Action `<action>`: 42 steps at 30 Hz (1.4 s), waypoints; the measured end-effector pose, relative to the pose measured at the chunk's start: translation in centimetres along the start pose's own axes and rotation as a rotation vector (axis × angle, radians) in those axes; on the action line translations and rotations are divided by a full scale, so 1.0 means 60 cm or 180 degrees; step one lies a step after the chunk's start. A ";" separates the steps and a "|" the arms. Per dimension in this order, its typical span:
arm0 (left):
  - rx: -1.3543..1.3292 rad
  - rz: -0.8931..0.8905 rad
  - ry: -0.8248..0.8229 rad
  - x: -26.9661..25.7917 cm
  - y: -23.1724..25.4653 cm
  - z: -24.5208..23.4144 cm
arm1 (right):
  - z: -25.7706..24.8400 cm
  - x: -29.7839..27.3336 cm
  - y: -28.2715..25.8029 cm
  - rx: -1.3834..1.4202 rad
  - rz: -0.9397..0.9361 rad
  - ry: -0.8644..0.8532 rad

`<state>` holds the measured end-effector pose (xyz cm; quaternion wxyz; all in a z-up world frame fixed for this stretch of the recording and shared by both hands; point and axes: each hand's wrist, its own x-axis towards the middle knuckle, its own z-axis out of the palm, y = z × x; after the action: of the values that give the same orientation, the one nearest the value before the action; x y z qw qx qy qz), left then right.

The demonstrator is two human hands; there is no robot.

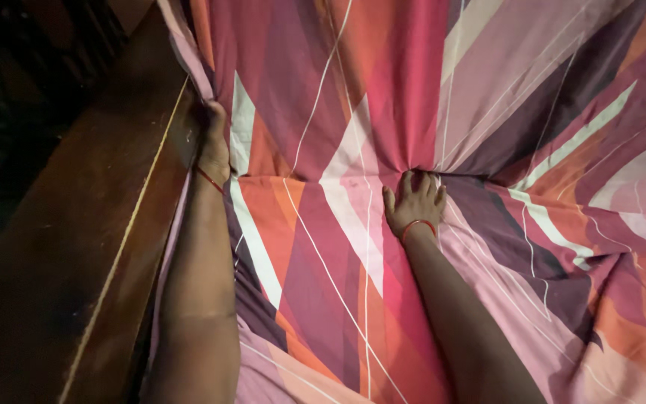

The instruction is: The person spreads and smooths a patterned bedsheet over a mattress, tucking the edges under and aligning the fabric across the surface. The person repeatedly smooths the sheet with both hands to remove wrinkles and ensure even coverage.

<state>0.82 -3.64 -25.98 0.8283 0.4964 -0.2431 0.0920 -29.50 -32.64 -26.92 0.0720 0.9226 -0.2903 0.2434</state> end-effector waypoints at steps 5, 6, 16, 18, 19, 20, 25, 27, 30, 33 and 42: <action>-0.0412 -0.0109 -0.0194 0.003 0.001 0.003 | 0.005 0.001 0.001 -0.0039 0.0010 -0.0029; -0.0451 -0.0112 -0.0224 0.008 0.000 0.003 | 0.009 0.002 0.003 -0.0038 0.0000 0.0011; -0.0712 -0.1439 -0.0239 0.063 -0.036 -0.016 | 0.019 0.002 0.010 0.0000 0.0008 0.0038; -0.0706 -0.1367 -0.0243 0.077 -0.045 -0.015 | 0.019 0.002 0.009 -0.0030 0.0027 0.0022; -0.0693 -0.1289 -0.0235 0.087 -0.049 -0.011 | 0.019 0.004 0.007 -0.0038 0.0043 0.0013; -0.0702 -0.1181 -0.0223 0.101 -0.051 -0.009 | 0.019 0.004 0.007 -0.0046 0.0052 -0.0006; -0.0599 -0.1118 -0.0261 0.133 -0.057 -0.006 | 0.009 0.008 0.003 -0.0076 0.0075 -0.0089; -0.0463 -0.1186 -0.0232 0.122 -0.060 -0.017 | 0.005 0.002 0.005 -0.0075 0.0083 -0.0146; 0.0033 -0.1146 0.0033 0.080 -0.058 -0.038 | 0.004 0.003 0.004 0.0002 0.0041 -0.0085; 0.1294 -0.0895 0.0589 -0.002 -0.030 -0.044 | 0.004 0.000 0.004 0.0032 -0.0007 -0.0021; 0.2791 0.1458 0.1137 -0.151 0.158 0.121 | -0.020 0.005 0.000 -0.0026 0.0127 -0.0263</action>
<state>-13.02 -4.48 -20.27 0.5300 0.7071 -0.1390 0.4470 -29.77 -32.44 -25.70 0.0589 0.9256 -0.3124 0.2052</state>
